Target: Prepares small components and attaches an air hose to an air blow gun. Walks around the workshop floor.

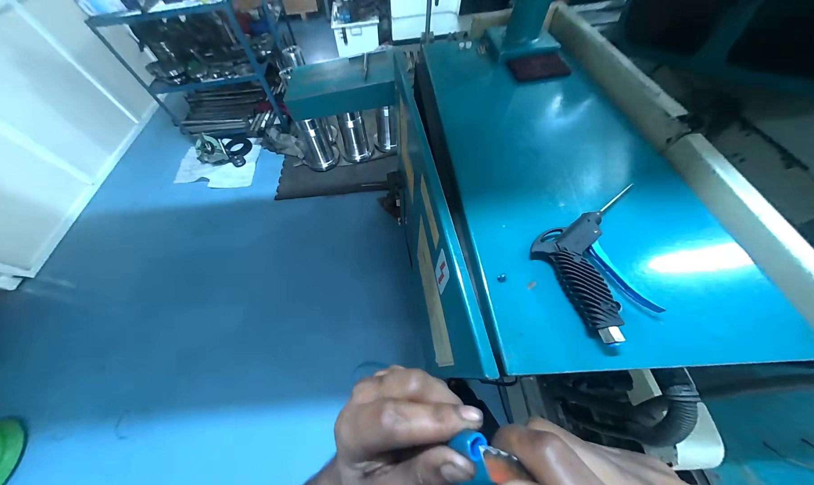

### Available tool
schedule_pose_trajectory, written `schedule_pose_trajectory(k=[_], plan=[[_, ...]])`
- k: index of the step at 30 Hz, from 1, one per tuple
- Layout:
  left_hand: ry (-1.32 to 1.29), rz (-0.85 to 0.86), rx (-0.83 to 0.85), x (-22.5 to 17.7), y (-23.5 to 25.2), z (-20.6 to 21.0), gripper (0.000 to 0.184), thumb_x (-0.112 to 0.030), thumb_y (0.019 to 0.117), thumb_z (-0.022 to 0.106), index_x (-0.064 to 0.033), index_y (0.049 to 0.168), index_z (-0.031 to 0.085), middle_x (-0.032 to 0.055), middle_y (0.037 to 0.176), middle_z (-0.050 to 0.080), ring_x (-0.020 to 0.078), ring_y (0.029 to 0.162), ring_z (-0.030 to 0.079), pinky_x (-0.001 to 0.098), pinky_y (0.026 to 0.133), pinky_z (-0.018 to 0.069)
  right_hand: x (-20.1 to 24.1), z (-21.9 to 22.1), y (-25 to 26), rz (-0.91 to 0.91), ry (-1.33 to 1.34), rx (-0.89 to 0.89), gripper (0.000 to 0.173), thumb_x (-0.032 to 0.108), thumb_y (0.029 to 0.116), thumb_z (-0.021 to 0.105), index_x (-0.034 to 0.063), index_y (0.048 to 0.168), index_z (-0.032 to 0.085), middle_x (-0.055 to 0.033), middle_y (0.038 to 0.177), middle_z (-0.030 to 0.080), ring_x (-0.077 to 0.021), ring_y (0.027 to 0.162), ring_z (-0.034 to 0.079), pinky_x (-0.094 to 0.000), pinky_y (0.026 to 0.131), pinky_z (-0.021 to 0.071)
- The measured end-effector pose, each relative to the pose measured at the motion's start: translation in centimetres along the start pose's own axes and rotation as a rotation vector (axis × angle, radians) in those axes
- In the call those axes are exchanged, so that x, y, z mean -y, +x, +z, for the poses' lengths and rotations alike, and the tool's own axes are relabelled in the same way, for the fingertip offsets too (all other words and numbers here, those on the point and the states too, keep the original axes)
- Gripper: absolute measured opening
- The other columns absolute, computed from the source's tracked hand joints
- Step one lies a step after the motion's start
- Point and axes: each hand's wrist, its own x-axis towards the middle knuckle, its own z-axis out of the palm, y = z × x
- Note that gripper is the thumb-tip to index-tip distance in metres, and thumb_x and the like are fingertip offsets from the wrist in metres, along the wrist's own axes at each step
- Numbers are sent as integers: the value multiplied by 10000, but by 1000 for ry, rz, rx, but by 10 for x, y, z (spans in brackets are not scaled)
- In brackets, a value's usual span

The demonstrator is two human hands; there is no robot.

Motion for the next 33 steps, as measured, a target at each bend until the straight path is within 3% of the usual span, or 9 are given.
schedule_pose_trajectory(k=[14,18,24,29,33], plan=[[153,48,44,1,1,-4,199,-217,1043,609,-83,1184,654,16,976,639,65,834,630,188,762,536,-4,-1,3,-11,11,0,387,236,1111,419,-5,921,656,-138,690,613,-236,579,588,-337,493,428],[223,50,87,-1,2,-1,157,-199,1039,615,-54,1092,644,32,971,635,68,893,638,187,821,534,-4,1,5,-14,20,-1,390,232,1109,426,-21,931,663,-146,698,624,-242,580,597,-344,489,436],[172,48,75,2,4,-4,174,-202,1041,612,-47,1110,649,35,975,652,73,888,647,191,809,541,-3,4,6,-31,32,-75,444,307,1126,391,-3,957,660,-161,732,644,-249,617,614,-340,537,436],[67,8,1,3,3,-3,178,-208,1045,604,-77,1157,646,20,960,647,55,806,632,176,724,539,-5,2,8,-10,6,-16,430,261,1119,398,-12,909,656,-154,699,626,-244,582,603,-349,479,420],[45,-3,24,3,5,-7,173,-210,1052,591,-68,1134,644,29,935,635,54,774,620,170,690,528,-6,1,9,-3,7,-4,413,248,1116,407,-4,903,656,-141,688,618,-234,577,596,-337,490,435]])
